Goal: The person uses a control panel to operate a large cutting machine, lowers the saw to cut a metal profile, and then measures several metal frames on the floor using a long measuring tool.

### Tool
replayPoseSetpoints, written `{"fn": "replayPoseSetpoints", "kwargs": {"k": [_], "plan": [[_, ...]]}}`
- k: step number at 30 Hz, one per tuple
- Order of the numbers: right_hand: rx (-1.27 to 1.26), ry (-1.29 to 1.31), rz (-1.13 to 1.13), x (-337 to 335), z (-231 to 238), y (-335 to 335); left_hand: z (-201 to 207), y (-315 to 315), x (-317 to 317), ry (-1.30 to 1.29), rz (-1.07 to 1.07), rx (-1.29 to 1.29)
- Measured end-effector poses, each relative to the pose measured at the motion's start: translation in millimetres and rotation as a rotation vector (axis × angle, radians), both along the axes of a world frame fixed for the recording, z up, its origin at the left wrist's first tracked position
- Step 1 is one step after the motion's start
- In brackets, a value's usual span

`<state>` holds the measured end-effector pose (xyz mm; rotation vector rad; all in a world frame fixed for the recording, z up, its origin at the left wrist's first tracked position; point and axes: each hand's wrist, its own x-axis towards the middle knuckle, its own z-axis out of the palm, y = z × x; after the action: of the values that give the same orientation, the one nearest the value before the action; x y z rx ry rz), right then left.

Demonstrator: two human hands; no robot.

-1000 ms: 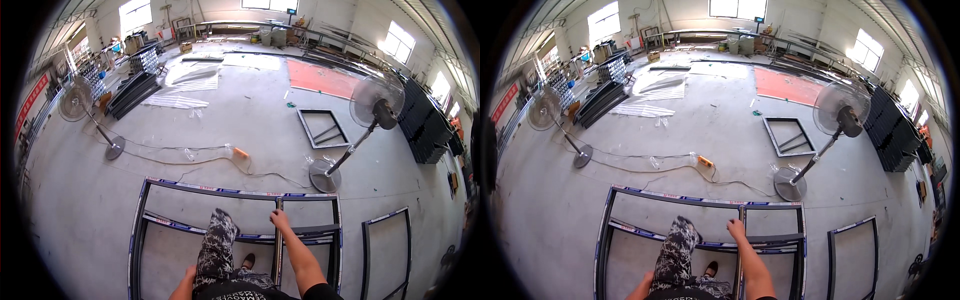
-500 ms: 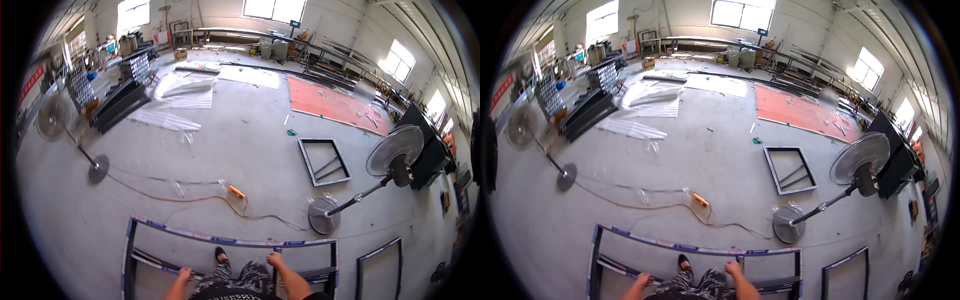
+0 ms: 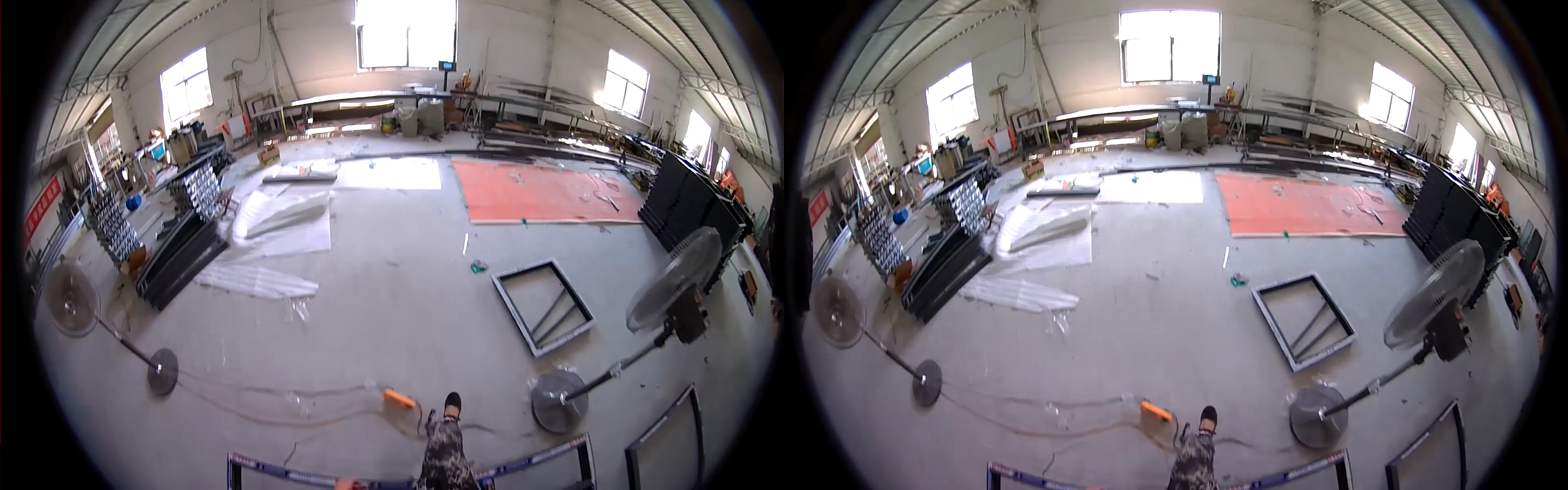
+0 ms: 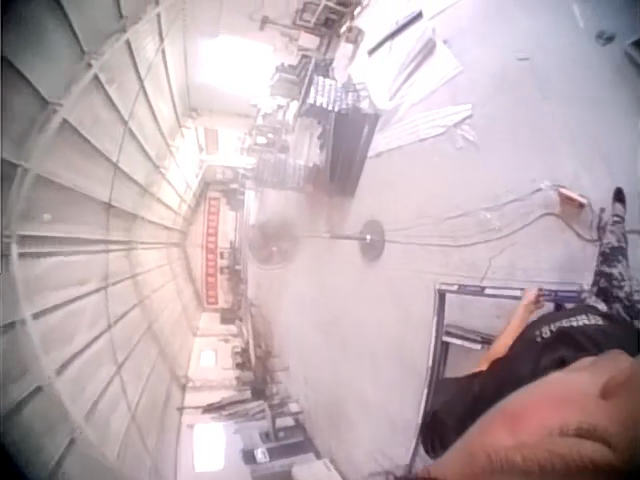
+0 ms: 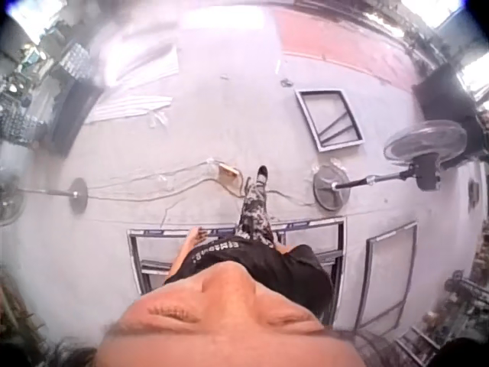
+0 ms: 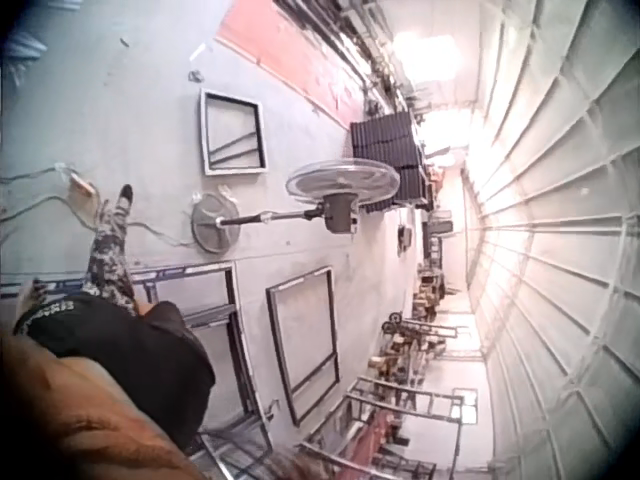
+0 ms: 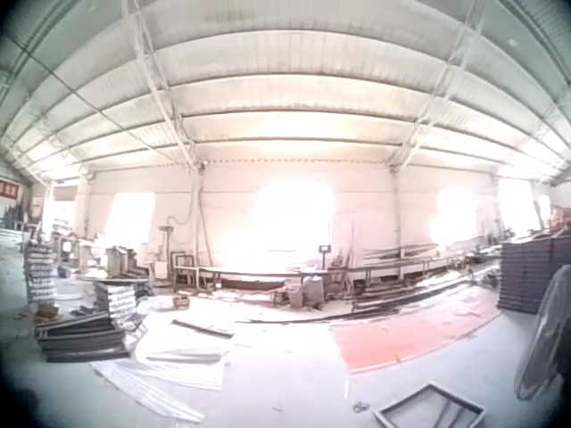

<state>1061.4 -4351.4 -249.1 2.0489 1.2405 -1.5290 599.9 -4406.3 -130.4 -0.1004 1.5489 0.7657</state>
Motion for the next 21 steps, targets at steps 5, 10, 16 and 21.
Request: {"fn": "replayPoseSetpoints", "kwargs": {"k": [5,10,16,21], "plan": [[0.060,0.063,0.082,-26.1,5.6,148.4,-143.3,96.6,-49.1,0.017,-0.075,0.004],[0.343,-0.012,0.427,-65.8,-61.3,411.7,37.5,364.5,-42.8,0.048,-0.003,0.196],[0.697,0.094,0.217,-172.8,87.0,746.3,66.4,466.1,-100.1,-0.026,0.290,0.481],[0.665,0.415,0.037,-240.0,144.4,885.3,109.1,441.4,-75.2,0.199,0.478,-0.046]]}}
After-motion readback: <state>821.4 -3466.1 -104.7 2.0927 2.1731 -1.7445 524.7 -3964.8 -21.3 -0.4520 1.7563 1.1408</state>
